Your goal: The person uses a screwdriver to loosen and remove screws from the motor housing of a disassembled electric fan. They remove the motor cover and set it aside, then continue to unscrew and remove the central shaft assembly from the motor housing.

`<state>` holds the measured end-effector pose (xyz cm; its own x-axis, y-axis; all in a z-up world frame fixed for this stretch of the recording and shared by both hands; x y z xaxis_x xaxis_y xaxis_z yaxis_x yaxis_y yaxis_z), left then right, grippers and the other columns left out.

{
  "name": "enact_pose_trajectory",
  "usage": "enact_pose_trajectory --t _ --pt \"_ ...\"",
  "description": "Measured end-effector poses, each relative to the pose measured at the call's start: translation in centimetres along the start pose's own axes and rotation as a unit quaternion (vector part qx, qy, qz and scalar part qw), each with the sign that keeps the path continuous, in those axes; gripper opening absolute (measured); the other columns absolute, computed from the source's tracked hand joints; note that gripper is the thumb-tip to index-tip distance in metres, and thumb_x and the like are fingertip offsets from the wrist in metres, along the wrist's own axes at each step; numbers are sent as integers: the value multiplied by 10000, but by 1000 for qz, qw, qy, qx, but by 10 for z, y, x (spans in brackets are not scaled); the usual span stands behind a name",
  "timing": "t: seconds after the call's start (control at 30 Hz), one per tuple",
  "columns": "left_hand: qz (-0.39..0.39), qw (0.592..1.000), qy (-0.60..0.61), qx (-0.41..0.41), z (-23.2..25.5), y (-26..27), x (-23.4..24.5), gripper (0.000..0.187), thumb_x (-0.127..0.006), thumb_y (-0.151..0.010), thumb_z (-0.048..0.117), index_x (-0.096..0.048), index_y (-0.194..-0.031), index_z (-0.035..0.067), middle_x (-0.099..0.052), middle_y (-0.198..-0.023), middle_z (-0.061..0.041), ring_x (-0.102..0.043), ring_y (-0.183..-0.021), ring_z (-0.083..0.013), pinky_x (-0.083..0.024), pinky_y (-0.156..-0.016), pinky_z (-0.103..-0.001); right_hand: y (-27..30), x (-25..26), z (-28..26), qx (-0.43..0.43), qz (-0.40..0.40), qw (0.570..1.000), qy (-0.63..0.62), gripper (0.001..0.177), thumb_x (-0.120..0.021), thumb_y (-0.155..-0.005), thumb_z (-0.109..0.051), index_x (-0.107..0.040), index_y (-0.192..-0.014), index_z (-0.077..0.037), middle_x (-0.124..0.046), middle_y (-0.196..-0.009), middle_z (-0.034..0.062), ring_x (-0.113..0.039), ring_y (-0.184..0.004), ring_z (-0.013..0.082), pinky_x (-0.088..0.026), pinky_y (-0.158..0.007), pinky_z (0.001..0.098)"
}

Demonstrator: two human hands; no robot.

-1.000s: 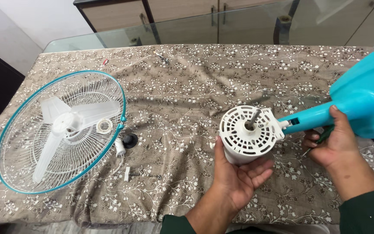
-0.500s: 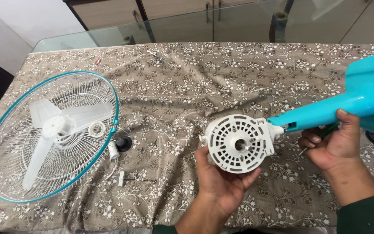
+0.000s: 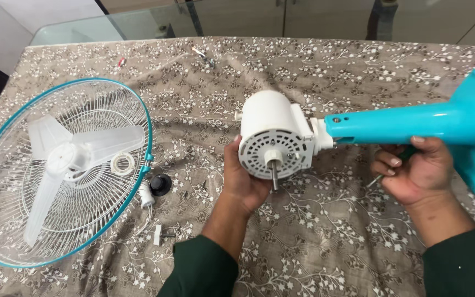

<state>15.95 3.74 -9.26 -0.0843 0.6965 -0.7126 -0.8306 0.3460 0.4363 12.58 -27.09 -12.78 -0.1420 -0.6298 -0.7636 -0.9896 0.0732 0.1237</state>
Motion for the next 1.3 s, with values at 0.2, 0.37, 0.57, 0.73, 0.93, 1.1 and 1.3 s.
enact_pose_trajectory --t 0.2,0.37,0.57,0.73,0.93,1.1,1.3 --pt "-39 996 -52 -60 14 -57 16 686 -480 -859 559 -635 -1279 38 -712 -1160 -204 -657 -1120 -337 -509 -982 -493 -35 5 -1 5 -11 1000 -18 226 -693 -759 -224 -554 -915 -137 -548 -852 -4 -453 -729 135 -338 -654 290" --pt "40 994 -51 -93 10 -80 31 536 -536 -916 437 -584 -1251 20 -682 -1149 -169 -630 -1114 -315 -472 -1001 -465 -45 21 -1 9 25 999 -31 225 -680 -744 -215 -551 -911 -136 -531 -842 -12 -470 -759 148 -345 -677 297" --pt "102 978 -142 -111 2 -77 36 622 -482 -922 395 -508 -1422 25 -616 -1326 -190 -538 -1219 -303 -363 -1067 -440 -46 41 -4 17 18 1000 -8 204 -686 -765 -209 -503 -817 -138 -516 -813 5 -460 -755 181 -344 -671 321" --pt "127 962 -177 -168 7 -70 33 662 -466 -972 386 -476 -1492 -22 -595 -1383 -218 -530 -1277 -282 -333 -1129 -435 -37 50 -9 -19 72 996 52 157 -695 -854 -243 -565 -913 -179 -540 -860 -20 -460 -734 151 -349 -616 303" --pt "130 937 -202 -253 5 -54 20 576 -395 -1020 314 -511 -1468 -30 -674 -1237 -257 -635 -1098 -301 -518 -978 -461 -9 47 -12 -43 173 973 147 125 -613 -961 -265 -640 -1079 -233 -729 -1087 15 -460 -686 94 -367 -574 279" --pt "144 922 -268 -240 15 -38 14 542 -360 -1011 221 -508 -1478 -12 -699 -1239 -275 -650 -1028 -309 -561 -919 -484 15 50 -2 -80 187 967 154 161 -575 -980 -281 -662 -1099 -217 -758 -1134 40 -457 -626 88 -379 -541 279" --pt "144 906 -281 -281 20 3 11 496 -407 -1043 227 -493 -1516 105 -469 -1504 -112 -539 -1204 -177 -456 -991 -319 32 54 27 -88 142 976 141 188 -580 -1052 -265 -675 -1138 -127 -694 -1009 72 -495 -657 115 -389 -559 285"
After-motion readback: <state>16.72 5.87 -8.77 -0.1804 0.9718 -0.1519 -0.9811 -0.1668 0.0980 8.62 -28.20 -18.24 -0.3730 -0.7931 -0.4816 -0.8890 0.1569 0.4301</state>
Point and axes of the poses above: each hand's wrist, its own y-axis away from the middle knuckle, its own x-axis out of the back of the hand, z = x × y, the point moved 7 cm from there along -y, towards the middle knuckle
